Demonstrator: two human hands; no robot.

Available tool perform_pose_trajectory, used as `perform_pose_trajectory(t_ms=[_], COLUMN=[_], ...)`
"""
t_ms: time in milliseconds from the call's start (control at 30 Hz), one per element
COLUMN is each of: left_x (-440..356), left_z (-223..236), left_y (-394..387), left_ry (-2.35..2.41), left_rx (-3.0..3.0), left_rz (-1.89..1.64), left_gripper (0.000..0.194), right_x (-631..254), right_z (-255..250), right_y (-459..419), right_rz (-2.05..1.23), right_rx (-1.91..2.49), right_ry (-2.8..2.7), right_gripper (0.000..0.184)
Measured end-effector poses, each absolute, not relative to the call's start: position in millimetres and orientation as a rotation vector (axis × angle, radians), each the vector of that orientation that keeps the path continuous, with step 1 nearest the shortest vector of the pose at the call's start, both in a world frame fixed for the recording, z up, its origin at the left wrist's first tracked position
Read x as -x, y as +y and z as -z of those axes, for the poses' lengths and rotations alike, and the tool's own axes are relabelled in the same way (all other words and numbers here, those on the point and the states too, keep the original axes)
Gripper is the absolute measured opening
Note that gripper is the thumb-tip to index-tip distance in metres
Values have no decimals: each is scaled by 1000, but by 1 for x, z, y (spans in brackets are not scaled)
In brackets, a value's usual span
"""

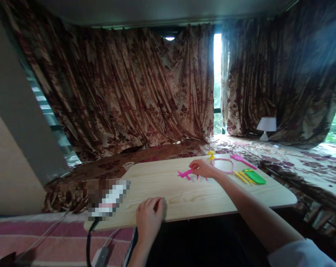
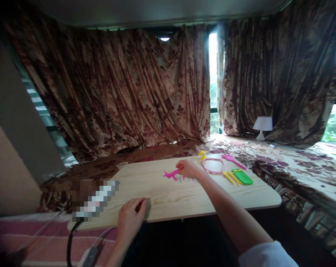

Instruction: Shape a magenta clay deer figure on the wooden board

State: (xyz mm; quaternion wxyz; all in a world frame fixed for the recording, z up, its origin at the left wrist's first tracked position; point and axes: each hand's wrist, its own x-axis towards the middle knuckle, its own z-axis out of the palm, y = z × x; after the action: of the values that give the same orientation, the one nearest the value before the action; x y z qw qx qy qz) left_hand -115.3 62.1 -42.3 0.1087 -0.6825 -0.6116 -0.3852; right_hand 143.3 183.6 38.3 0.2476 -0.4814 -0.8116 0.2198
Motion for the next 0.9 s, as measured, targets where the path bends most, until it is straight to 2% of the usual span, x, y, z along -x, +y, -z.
perform_pose_trajectory(t_ms=[267, 567, 900], left_x=[113, 113, 110], left_z=[41, 44, 43], left_y=[60, 61, 58], left_ry=[-1774, -1783, -1787], left_rx=[1960, 1940, 1939], left_rz=[1097, 1074, 1116], left_gripper=[22, 23, 23], right_x=[-143, -139, -176], right_z=[-27, 4, -13], right_y=[216, 225, 193], right_rz=[-649, -690, -431], right_rx=[1153, 1204, 1203], right_ry=[-2244, -2265, -2165], right_gripper=[29, 28, 28])
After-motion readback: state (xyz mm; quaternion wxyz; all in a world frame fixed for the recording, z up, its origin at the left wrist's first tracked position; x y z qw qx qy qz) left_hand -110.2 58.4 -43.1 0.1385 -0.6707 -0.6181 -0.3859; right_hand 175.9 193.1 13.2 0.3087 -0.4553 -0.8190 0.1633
